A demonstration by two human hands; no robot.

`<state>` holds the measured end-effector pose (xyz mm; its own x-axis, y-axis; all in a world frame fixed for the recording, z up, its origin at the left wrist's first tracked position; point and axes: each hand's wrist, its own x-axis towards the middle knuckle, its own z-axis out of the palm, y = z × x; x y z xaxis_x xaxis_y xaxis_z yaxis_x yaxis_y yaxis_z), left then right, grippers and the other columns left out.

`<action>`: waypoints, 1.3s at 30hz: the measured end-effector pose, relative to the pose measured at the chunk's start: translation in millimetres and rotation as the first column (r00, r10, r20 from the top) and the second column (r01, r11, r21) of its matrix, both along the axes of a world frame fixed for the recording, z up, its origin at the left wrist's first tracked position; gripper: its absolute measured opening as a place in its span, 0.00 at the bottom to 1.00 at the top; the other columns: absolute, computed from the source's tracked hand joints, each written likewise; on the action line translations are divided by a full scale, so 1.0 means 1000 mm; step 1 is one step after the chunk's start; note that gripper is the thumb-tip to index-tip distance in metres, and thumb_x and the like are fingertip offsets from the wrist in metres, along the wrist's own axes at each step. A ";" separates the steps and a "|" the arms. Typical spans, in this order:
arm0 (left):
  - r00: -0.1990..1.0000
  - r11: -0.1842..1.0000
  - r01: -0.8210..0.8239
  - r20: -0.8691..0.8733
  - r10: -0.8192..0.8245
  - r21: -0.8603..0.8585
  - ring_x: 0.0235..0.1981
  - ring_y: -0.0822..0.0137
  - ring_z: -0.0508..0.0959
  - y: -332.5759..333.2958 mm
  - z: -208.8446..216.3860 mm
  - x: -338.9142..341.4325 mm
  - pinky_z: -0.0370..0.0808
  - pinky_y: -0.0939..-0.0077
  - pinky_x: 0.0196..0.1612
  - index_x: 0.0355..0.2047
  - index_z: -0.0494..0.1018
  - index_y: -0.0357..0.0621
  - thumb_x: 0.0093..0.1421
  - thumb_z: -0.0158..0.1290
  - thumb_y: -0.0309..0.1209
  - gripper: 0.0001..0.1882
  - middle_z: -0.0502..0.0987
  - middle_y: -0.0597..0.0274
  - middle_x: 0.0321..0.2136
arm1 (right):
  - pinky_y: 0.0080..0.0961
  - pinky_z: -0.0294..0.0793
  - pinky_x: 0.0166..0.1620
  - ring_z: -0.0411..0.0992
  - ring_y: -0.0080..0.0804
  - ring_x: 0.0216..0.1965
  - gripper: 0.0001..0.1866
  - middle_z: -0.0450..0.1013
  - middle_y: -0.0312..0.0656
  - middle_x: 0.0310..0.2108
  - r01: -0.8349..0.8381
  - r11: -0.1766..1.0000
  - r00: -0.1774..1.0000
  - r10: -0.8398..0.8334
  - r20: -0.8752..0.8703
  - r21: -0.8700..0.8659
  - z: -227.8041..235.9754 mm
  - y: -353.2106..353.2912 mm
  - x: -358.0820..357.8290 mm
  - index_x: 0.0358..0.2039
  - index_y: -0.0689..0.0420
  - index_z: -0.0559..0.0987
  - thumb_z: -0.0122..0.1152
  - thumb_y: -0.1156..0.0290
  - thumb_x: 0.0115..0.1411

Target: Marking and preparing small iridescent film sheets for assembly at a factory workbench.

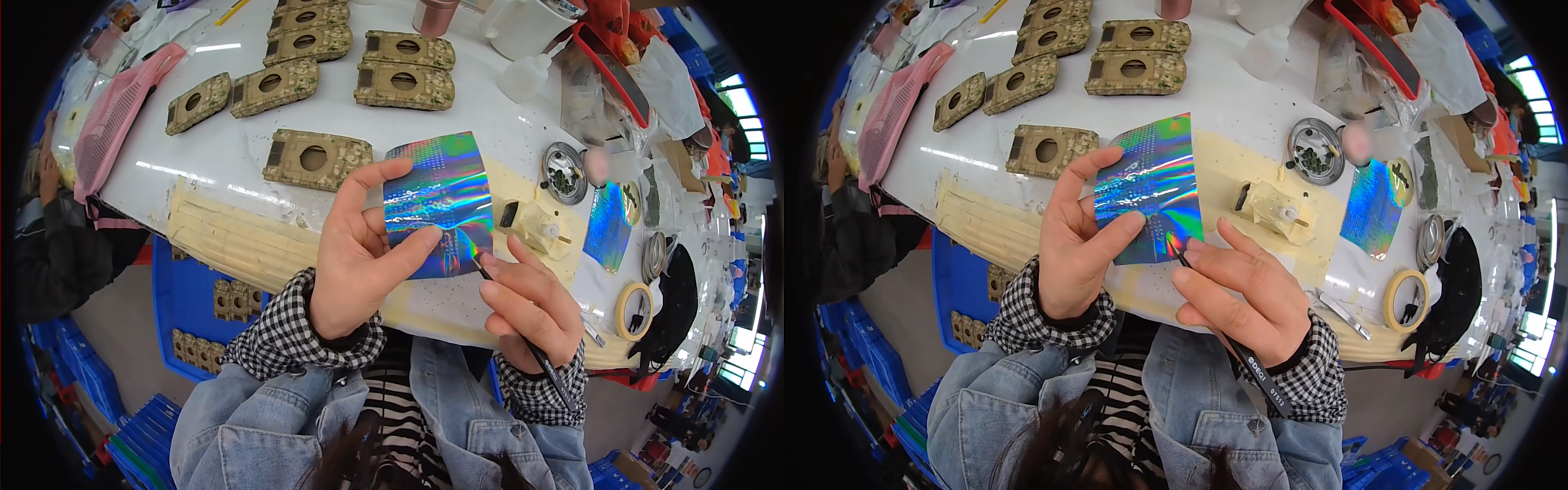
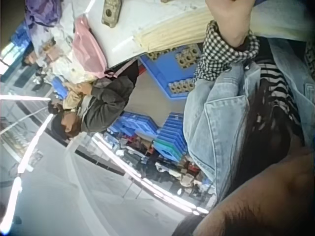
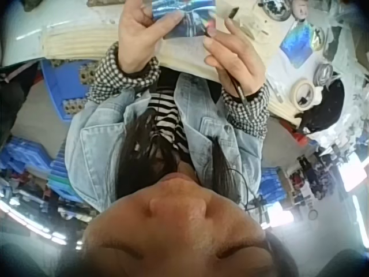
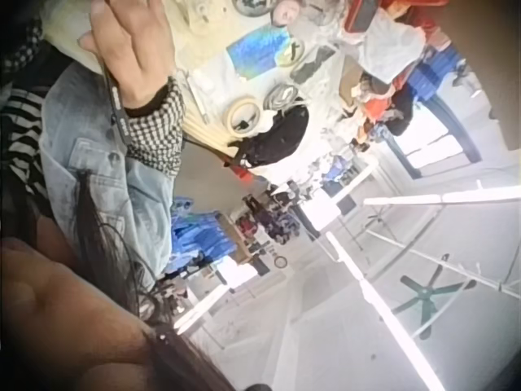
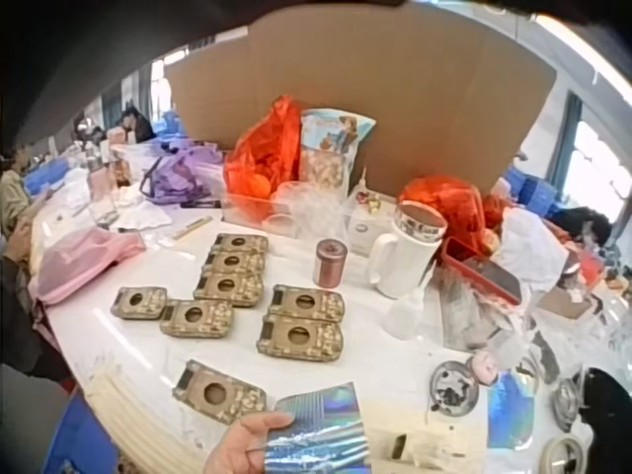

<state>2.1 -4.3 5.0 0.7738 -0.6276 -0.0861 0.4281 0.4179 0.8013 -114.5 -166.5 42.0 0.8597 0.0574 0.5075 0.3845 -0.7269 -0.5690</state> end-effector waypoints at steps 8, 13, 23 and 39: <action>0.995 0.995 -0.100 -0.018 0.100 0.008 0.45 0.67 0.78 0.000 0.000 0.000 0.76 0.73 0.49 0.58 0.53 0.36 0.58 0.51 0.15 0.30 0.77 0.47 0.44 | 0.41 0.75 0.52 0.78 0.36 0.40 0.17 0.77 0.43 0.35 -0.011 0.929 0.995 -0.025 -0.093 -0.370 -0.019 -0.007 -0.021 0.40 0.56 0.79 0.68 0.65 0.50; 0.992 0.993 -0.122 -0.037 0.121 -0.010 0.45 0.67 0.78 -0.002 0.001 0.000 0.76 0.73 0.49 0.58 0.53 0.36 0.58 0.52 0.15 0.29 0.77 0.47 0.44 | 0.39 0.74 0.53 0.77 0.34 0.40 0.16 0.77 0.41 0.34 0.003 0.898 0.996 -0.044 -0.083 -0.440 -0.025 -0.004 -0.021 0.39 0.56 0.78 0.68 0.65 0.50; 0.992 0.992 -0.123 -0.017 0.123 -0.013 0.46 0.67 0.77 -0.001 -0.001 0.000 0.76 0.72 0.49 0.58 0.53 0.35 0.58 0.52 0.15 0.29 0.76 0.47 0.45 | 0.40 0.72 0.55 0.75 0.36 0.44 0.15 0.77 0.42 0.36 -0.020 0.873 0.990 -0.052 -0.134 -0.488 -0.024 0.000 -0.020 0.39 0.56 0.78 0.65 0.64 0.51; 0.992 0.992 -0.123 0.022 0.123 0.006 0.47 0.67 0.76 -0.001 -0.002 -0.001 0.74 0.72 0.52 0.59 0.55 0.35 0.60 0.49 0.17 0.27 0.75 0.49 0.46 | 0.45 0.73 0.54 0.74 0.38 0.44 0.17 0.78 0.39 0.36 0.041 0.949 0.980 -0.100 -0.175 -0.312 -0.017 -0.008 -0.018 0.38 0.57 0.78 0.67 0.63 0.49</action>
<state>1.0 -5.5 3.4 0.8470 -0.5267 -0.0726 0.3562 0.4607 0.8130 -132.2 -174.2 25.1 0.9445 0.1202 0.3058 0.2346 -0.8982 -0.3717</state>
